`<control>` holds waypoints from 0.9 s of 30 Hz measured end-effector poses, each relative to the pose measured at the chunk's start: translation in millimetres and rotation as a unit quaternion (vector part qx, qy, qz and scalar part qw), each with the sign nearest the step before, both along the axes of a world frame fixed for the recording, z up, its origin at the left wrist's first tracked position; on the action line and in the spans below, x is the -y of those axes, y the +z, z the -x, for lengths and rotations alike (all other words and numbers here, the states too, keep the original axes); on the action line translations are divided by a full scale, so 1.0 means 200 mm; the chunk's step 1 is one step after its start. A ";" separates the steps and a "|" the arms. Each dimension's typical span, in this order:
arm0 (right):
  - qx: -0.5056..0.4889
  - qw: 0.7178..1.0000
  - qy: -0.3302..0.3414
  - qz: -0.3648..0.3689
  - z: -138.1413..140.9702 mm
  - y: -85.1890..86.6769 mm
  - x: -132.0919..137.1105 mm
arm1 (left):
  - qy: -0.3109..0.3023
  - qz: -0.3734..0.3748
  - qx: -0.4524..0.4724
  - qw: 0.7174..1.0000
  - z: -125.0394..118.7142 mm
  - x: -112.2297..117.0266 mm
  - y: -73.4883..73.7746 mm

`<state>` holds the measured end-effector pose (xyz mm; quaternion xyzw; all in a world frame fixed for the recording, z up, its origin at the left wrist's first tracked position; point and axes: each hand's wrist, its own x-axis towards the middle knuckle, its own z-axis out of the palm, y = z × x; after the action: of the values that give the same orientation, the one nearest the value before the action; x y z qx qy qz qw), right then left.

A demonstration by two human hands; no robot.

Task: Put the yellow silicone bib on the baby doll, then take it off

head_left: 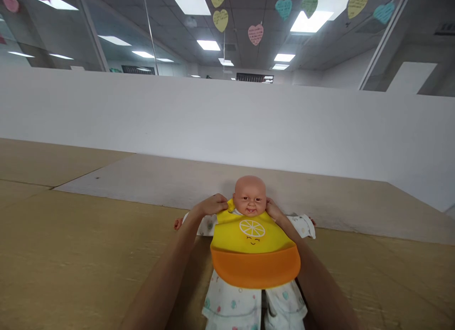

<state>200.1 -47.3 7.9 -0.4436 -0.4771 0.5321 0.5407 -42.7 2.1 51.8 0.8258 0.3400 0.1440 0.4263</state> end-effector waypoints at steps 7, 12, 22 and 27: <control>-0.022 0.999 -0.023 0.006 0.00 0.01 0.01 | 0.022 0.011 -0.007 1.000 0.01 0.01 0.01; -0.053 0.998 -0.014 0.020 0.02 0.04 0.02 | 0.023 0.027 0.029 0.999 0.01 0.01 0.02; -0.099 0.993 -0.002 0.061 -0.01 -0.01 -0.01 | 0.029 0.096 0.097 0.990 0.00 0.05 0.06; -0.103 0.992 0.014 0.075 -0.02 -0.04 -0.02 | 0.040 0.158 0.151 0.975 -0.02 0.08 0.07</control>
<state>205.1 -42.5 0.4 -0.4191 -0.3831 0.6171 0.5448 -39.3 -13.9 64.9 0.7021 0.3227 0.2286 0.5921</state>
